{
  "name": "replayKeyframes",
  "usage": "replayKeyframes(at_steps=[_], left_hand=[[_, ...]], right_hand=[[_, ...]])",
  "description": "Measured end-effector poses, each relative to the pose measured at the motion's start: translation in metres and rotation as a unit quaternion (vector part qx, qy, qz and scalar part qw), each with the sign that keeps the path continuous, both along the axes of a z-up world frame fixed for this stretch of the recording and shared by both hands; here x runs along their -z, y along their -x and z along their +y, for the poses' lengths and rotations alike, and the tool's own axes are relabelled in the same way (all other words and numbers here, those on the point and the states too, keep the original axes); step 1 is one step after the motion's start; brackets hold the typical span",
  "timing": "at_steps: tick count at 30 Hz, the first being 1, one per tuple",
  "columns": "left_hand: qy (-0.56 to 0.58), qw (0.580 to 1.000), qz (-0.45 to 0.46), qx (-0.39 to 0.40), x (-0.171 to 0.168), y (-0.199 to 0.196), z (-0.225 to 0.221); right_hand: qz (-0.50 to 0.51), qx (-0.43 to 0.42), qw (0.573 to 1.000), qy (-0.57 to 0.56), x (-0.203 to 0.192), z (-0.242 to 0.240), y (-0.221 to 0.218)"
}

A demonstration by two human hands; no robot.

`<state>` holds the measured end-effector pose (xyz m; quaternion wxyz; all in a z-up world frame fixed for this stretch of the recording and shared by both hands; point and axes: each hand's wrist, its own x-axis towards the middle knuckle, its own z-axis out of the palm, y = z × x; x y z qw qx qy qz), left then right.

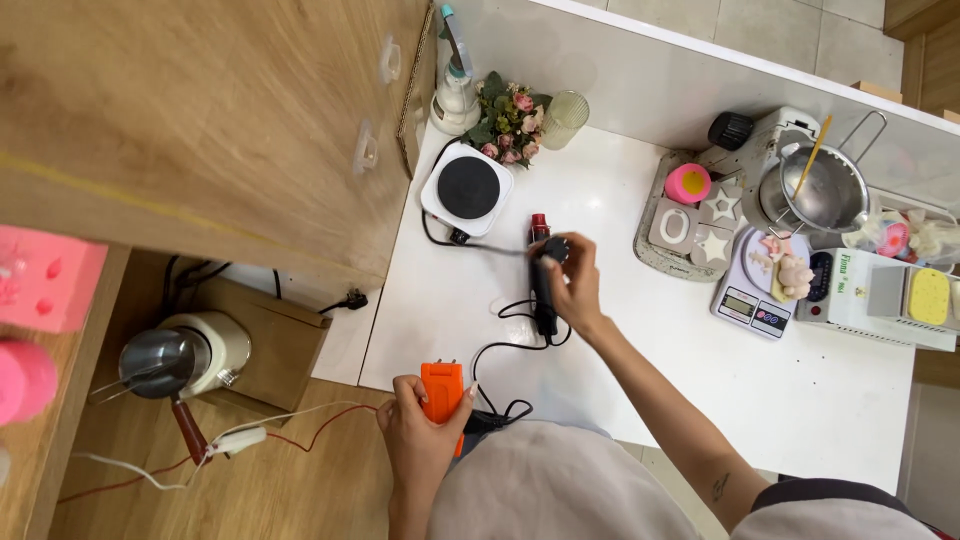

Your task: Prepare the workspace by plugging in tools and putting on protective gloves.

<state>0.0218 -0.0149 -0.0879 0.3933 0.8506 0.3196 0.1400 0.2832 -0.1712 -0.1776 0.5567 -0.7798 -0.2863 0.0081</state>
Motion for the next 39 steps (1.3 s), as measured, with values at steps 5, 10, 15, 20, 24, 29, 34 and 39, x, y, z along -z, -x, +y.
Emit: replayKeyframes(at_steps=[5,10,15,20,24,29,34,39], left_hand=[[0.004,1.0,-0.013,-0.019,-0.004,0.014,-0.003],[0.047,0.994,-0.03,-0.096,0.007,0.028,0.0],[0.323,0.883,-0.298,-0.166,0.02,0.036,0.021],[0.3,0.895,-0.288,-0.163,-0.007,0.03,0.051],[0.236,0.926,-0.263,-0.132,-0.017,0.033,0.073],[0.16,0.953,-0.225,-0.125,-0.047,0.037,0.077],[0.088,0.97,-0.193,-0.12,-0.063,0.04,0.076],[-0.054,0.981,-0.157,-0.098,-0.048,0.04,0.078]], right_hand=[[0.081,-0.131,0.985,-0.082,-0.053,0.025,0.056],[0.159,-0.242,0.946,-0.147,-0.083,0.042,0.077],[0.282,-0.275,0.915,0.09,-0.158,0.066,0.102],[0.144,-0.415,0.891,0.115,-0.17,0.077,0.12],[0.132,-0.363,0.914,0.12,-0.162,0.083,0.117],[-0.025,-0.365,0.929,0.06,-0.157,0.086,0.124],[-0.078,-0.309,0.944,0.082,-0.16,0.091,0.133],[-0.138,-0.307,0.938,0.088,-0.171,0.094,0.137]])
